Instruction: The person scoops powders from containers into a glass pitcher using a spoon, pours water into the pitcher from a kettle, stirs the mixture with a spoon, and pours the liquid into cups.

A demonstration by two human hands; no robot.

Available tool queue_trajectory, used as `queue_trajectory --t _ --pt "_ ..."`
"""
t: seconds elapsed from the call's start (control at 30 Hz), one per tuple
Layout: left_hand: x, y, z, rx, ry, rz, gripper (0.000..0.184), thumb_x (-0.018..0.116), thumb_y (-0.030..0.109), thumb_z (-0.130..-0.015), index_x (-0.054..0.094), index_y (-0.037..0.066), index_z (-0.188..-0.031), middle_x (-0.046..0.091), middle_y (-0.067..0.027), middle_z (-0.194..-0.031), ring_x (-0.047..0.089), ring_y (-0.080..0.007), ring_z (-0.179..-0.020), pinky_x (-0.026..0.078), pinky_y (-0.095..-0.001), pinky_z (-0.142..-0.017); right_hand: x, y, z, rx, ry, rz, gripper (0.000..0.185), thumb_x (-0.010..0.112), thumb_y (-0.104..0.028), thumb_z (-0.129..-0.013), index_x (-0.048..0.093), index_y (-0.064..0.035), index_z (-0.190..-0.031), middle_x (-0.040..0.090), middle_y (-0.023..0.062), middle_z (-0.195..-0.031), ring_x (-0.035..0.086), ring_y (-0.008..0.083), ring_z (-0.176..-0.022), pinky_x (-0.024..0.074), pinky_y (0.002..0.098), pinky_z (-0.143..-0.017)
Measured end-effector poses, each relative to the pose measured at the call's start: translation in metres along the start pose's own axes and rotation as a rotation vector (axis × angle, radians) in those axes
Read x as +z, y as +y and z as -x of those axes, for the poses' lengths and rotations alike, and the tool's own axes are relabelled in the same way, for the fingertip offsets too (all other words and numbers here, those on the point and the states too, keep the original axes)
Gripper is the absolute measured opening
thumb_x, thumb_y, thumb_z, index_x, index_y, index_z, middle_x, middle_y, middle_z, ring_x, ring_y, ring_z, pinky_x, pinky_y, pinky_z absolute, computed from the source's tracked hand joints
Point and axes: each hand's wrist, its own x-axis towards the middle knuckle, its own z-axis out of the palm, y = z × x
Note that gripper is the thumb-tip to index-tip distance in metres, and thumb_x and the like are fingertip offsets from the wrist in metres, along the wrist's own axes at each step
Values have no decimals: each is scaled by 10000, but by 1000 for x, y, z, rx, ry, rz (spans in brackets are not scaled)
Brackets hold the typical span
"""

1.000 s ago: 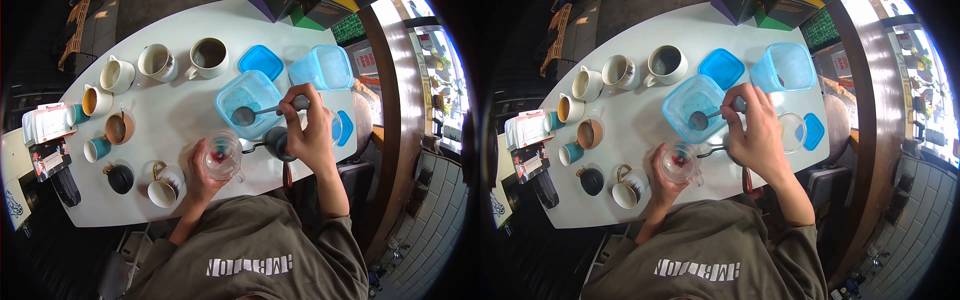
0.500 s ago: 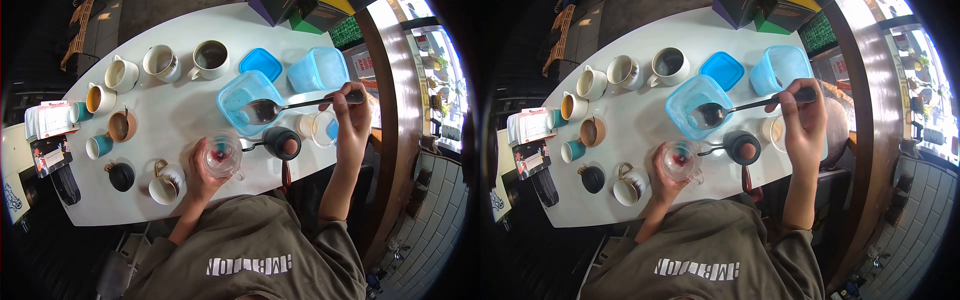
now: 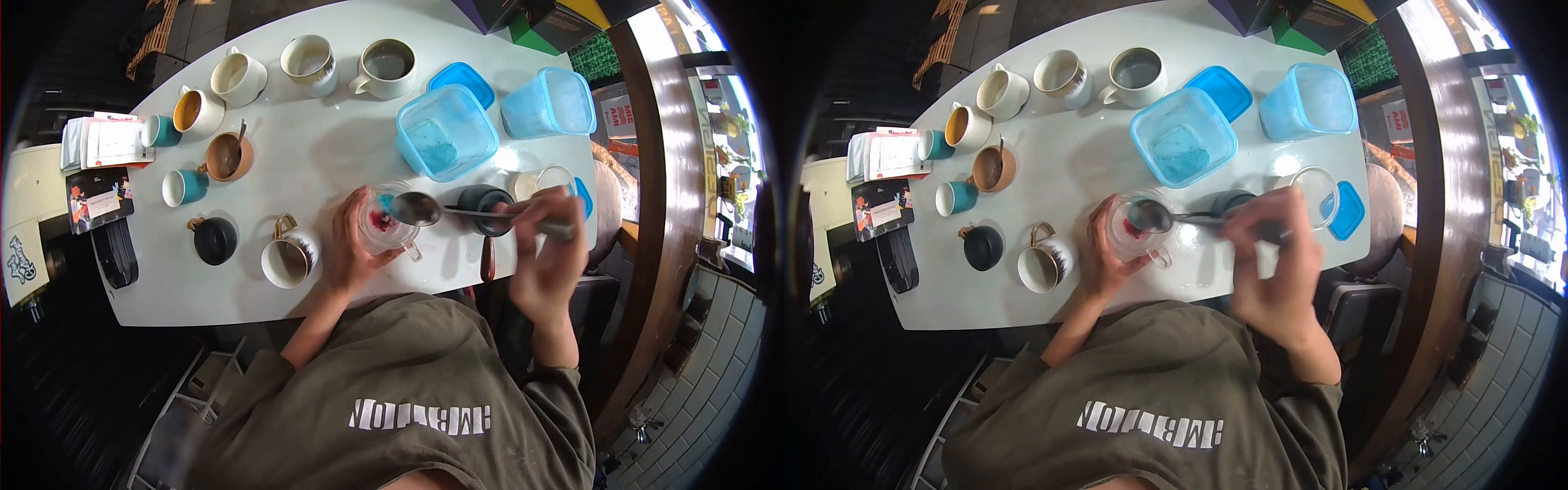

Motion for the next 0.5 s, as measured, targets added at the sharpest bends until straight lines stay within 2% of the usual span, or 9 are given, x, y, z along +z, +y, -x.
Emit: queue_trajectory --t 0.07,0.1,0.13,0.27,0.3,0.33,0.4,0.47,0.5 --pt "-1 1 0 -10 4 43 1075 846 534 -723 325 -3 -1494 449 -224 -1460 455 -401 -1326 402 -495 -1099 0 -6 -1 -342 -243 375 265 580 124 -715 546 -32 -927 655 91 -857 569 259 -837 465 392 -808" --pt "0 1 0 -8 3 42 1075 846 534 -723 325 -3 -1494 449 -224 -1460 455 -401 -1326 402 -495 -1099 8 -8 2 -426 -249 434 330 580 116 -602 570 -61 -881 683 48 -839 551 279 -816 397 420 -802" --pt "2 0 0 -9 13 62 1067 838 540 -730 329 -3 -1494 448 -223 -1463 453 -400 -1328 398 -495 -1103 11 -3 4 -525 -278 474 358 589 104 -589 580 -72 -900 699 38 -879 553 266 -818 358 412 -789" --pt "1 1 1 -29 11 82 1049 818 552 -748 335 -5 -1494 451 -220 -1466 448 -394 -1338 385 -495 -1114 0 -15 3 -540 -166 518 279 629 20 -606 597 -79 -865 660 19 -842 550 239 -776 389 413 -768" --pt "1 0 1 -33 16 82 1049 818 552 -748 335 -5 -1494 451 -220 -1466 448 -394 -1338 385 -495 -1114 -5 -16 4 -540 -84 522 277 618 50 -616 580 -65 -866 684 44 -833 547 259 -776 378 417 -780" --pt "2 -1 2 -21 16 60 1050 814 560 -749 337 -7 -1493 453 -218 -1465 448 -392 -1340 385 -493 -1113 -13 -18 3 -519 -12 490 264 619 70 -653 557 -52 -879 690 67 -808 544 269 -779 386 403 -764" --pt "2 -2 2 -9 16 40 1052 809 568 -749 338 -8 -1492 455 -217 -1464 447 -390 -1341 384 -492 -1113 -22 -28 -8 -516 150 400 174 582 73 -830 520 -4 -973 680 121 -807 559 253 -780 466 358 -701" --pt "1 -1 2 -42 -1 57 1074 805 590 -741 330 -8 -1496 457 -212 -1466 445 -389 -1347 382 -496 -1113 -16 -24 -20 -392 360 204 124 577 41 -915 514 18 -1020 658 119 -854 609 234 -795 507 316 -723" --pt "1 -1 1 -39 0 59 1074 805 590 -741 330 -8 -1496 457 -212 -1466 445 -389 -1347 382 -496 -1113 -16 -20 -25 -343 352 262 124 592 28 -928 521 19 -1030 650 108 -878 633 216 -808 511 295 -732"
